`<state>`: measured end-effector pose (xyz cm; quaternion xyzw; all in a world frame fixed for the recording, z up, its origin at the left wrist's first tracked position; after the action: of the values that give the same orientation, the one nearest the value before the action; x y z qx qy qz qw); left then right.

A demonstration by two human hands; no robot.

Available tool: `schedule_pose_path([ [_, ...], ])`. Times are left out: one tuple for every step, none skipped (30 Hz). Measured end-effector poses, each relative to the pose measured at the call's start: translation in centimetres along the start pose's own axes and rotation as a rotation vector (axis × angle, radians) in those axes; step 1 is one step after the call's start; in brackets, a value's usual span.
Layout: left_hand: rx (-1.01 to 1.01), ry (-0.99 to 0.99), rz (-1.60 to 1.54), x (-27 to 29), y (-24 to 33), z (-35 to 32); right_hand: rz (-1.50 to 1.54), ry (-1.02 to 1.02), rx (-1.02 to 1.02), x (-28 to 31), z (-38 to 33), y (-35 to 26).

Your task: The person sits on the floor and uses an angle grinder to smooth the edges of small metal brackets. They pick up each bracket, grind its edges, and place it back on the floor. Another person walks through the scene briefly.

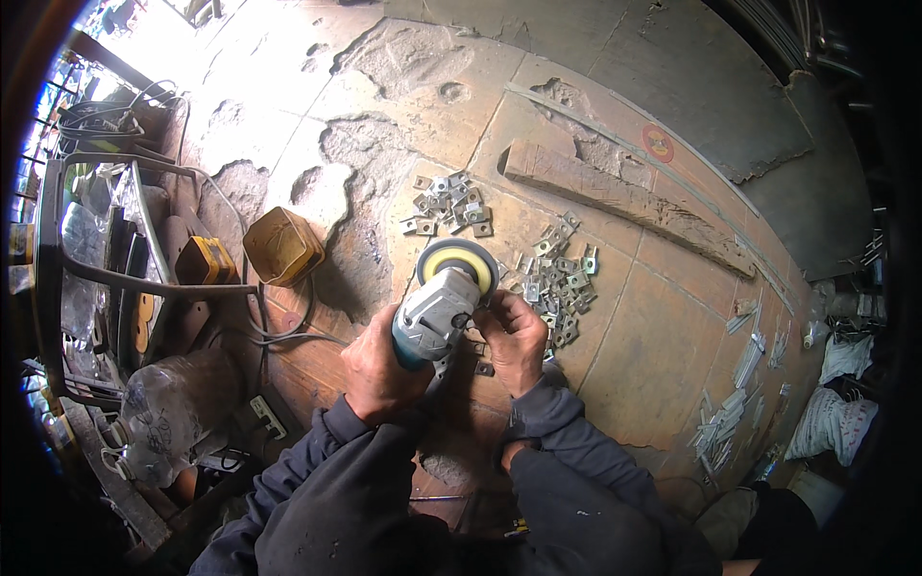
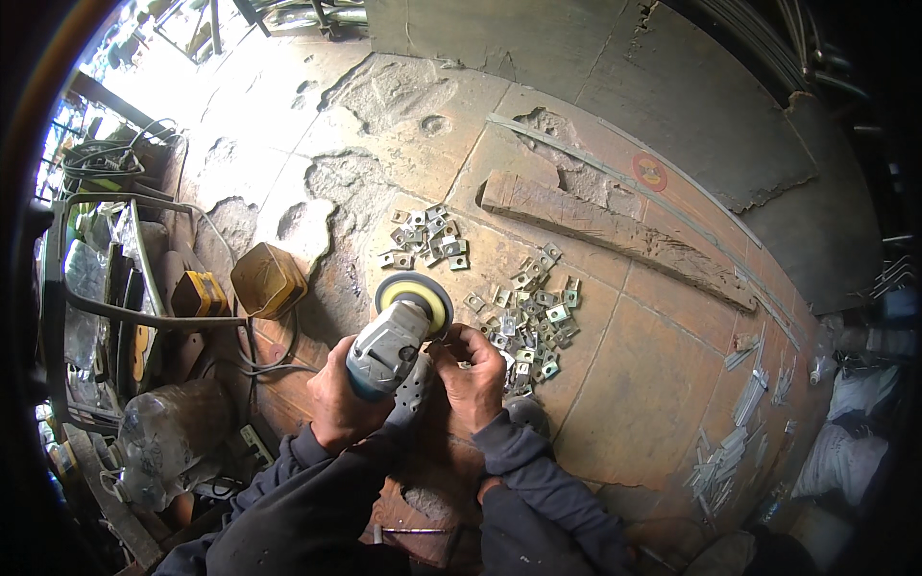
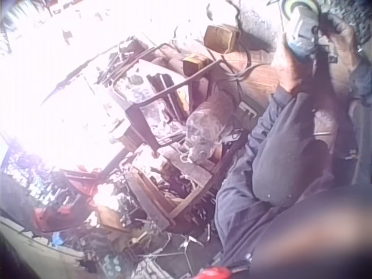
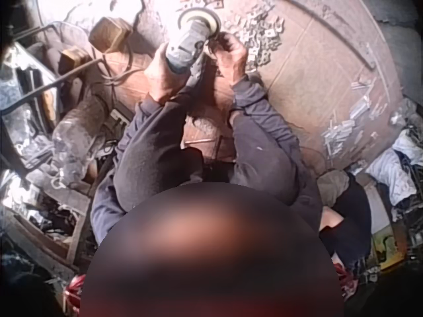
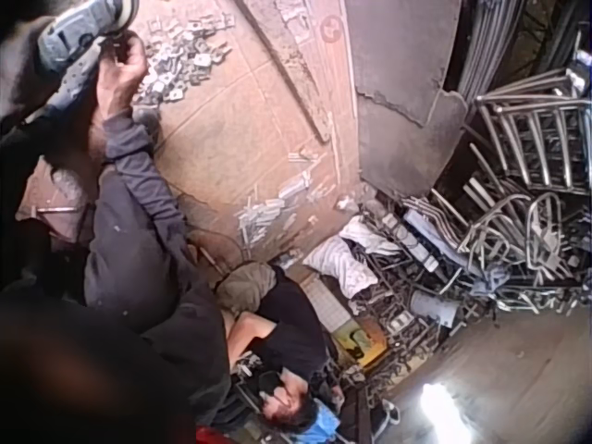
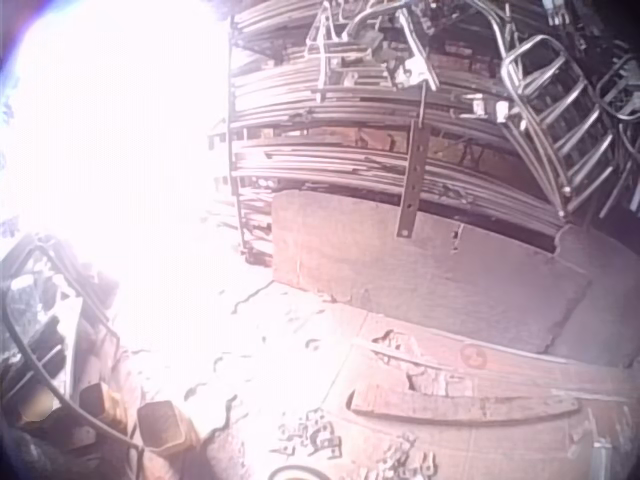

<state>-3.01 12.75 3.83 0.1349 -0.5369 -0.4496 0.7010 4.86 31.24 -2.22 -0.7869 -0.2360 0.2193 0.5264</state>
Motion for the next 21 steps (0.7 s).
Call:
schedule_pose_path([
  [0.001, 0.001, -0.003, 0.00, 0.00, -0.01, -0.005, 0.000, -0.001, 0.08, 0.00, 0.05],
  [0.004, 0.001, -0.012, 0.01, -0.01, -0.03, -0.002, -0.001, 0.018, 0.17, 0.01, 0.00],
  [0.007, 0.001, -0.021, 0.03, 0.00, -0.05, -0.004, -0.011, -0.003, 0.17, 0.05, 0.17],
  [0.011, 0.001, -0.029, 0.07, -0.01, -0.06, 0.002, -0.021, -0.005, 0.14, 0.11, 0.24],
  [0.016, -0.006, -0.036, 0.07, -0.04, -0.07, 0.009, -0.031, -0.007, 0.15, 0.17, 0.29],
  [0.021, -0.012, -0.043, 0.10, -0.08, -0.08, 0.027, -0.031, -0.029, 0.25, 0.26, 0.39],
  [0.027, -0.019, -0.050, 0.14, -0.13, -0.10, 0.046, -0.032, -0.050, 0.36, 0.40, 0.48],
  [0.036, -0.042, -0.046, 0.13, -0.21, -0.14, 0.056, -0.029, -0.075, 0.48, 0.50, 0.61],
  [0.045, -0.065, -0.041, 0.16, -0.29, -0.19, 0.059, -0.044, -0.051, 0.50, 0.59, 0.49],
  [0.057, -0.089, -0.037, 0.17, -0.38, -0.25, 0.053, -0.055, -0.029, 0.52, 0.65, 0.42],
  [0.075, -0.102, -0.055, 0.25, -0.43, -0.33, 0.047, -0.059, 0.005, 0.55, 0.67, 0.28],
  [0.096, -0.117, -0.071, 0.35, -0.49, -0.42, 0.062, -0.063, -0.029, 0.55, 0.64, 0.45],
  [0.125, -0.132, -0.087, 0.40, -0.60, -0.48, 0.079, -0.061, -0.050, 0.55, 0.56, 0.56],
  [0.119, -0.130, -0.085, 0.49, -0.59, -0.51, 0.087, -0.060, -0.071, 0.53, 0.48, 0.67],
  [0.121, -0.131, -0.083, 0.51, -0.60, -0.53, 0.083, -0.069, -0.065, 0.48, 0.48, 0.66],
  [0.130, -0.133, -0.079, 0.48, -0.65, -0.56, 0.071, -0.077, -0.057, 0.49, 0.51, 0.63],
  [0.120, -0.131, -0.077, 0.47, -0.63, -0.58, 0.046, -0.080, -0.048, 0.55, 0.57, 0.61],
  [0.116, -0.132, -0.073, 0.44, -0.66, -0.59, 0.062, -0.097, -0.037, 0.56, 0.63, 0.51],
  [0.119, -0.133, -0.066, 0.37, -0.72, -0.62, 0.065, -0.111, -0.025, 0.61, 0.74, 0.42],
  [0.118, -0.134, -0.064, 0.34, -0.77, -0.66, 0.060, -0.117, -0.002, 0.69, 0.80, 0.31],
  [0.124, -0.136, -0.059, 0.30, -0.85, -0.72, 0.066, -0.125, -0.035, 0.73, 0.81, 0.47],
])
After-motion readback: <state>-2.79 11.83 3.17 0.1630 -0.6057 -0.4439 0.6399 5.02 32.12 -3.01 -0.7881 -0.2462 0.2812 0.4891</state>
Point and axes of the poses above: each hand's wrist, its own z-axis towards the middle knuckle, its own x-axis out of the back of the hand, y = z × x, the point moved 5 cm from there along z, towards the middle knuckle, and after that the axes turned 15 degrees about y, right-handed, at the moved point
